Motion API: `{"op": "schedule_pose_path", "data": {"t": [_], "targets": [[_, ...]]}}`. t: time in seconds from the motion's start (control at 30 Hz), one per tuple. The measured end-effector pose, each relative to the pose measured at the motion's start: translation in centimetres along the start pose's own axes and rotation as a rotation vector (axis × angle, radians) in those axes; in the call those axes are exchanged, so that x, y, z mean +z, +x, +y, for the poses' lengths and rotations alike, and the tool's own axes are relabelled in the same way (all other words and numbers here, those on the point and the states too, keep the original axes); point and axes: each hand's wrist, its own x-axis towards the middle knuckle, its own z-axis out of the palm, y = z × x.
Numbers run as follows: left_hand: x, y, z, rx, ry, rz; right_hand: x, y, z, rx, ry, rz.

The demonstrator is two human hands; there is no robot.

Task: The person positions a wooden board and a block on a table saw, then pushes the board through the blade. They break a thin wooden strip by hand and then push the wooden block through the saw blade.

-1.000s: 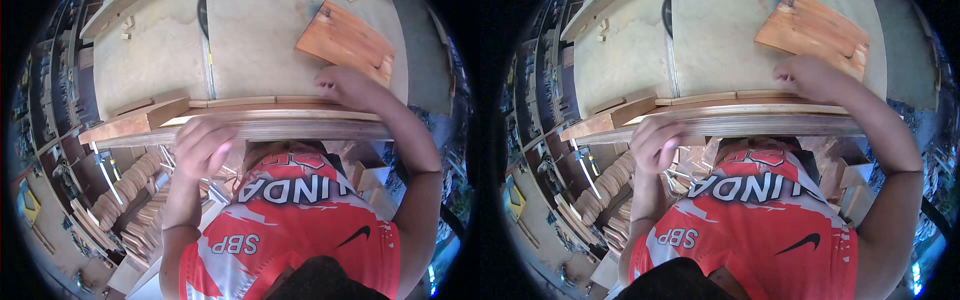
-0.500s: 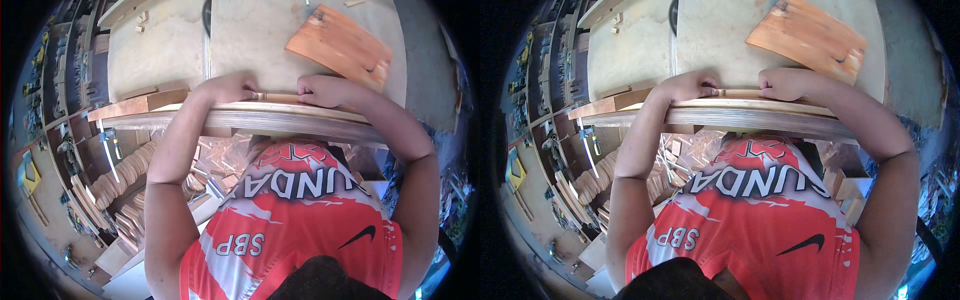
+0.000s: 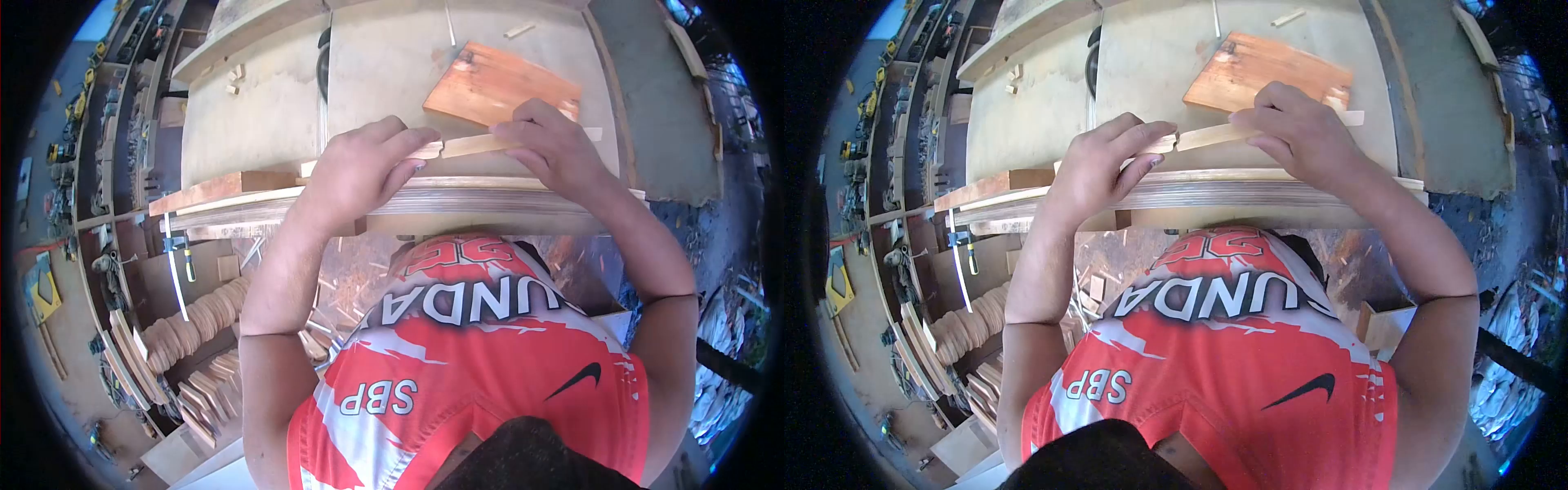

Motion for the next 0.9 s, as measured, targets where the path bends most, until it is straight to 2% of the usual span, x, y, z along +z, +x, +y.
{"op": "schedule_pose_path", "data": {"t": [0.33,0.53,0.9], "targets": [[-2.2,0.9,4.5,0.057,0.183,0.139,-4.4,-1.1,-4.8,-0.094,-0.313,0.256],[-3.5,1.8,6.1,0.122,0.253,0.194,-5.8,-1.5,-6.3,-0.126,-0.386,0.362],[-4.7,2.2,7.5,0.210,0.319,0.284,-7.4,-1.8,-7.8,-0.128,-0.381,0.400]]}}
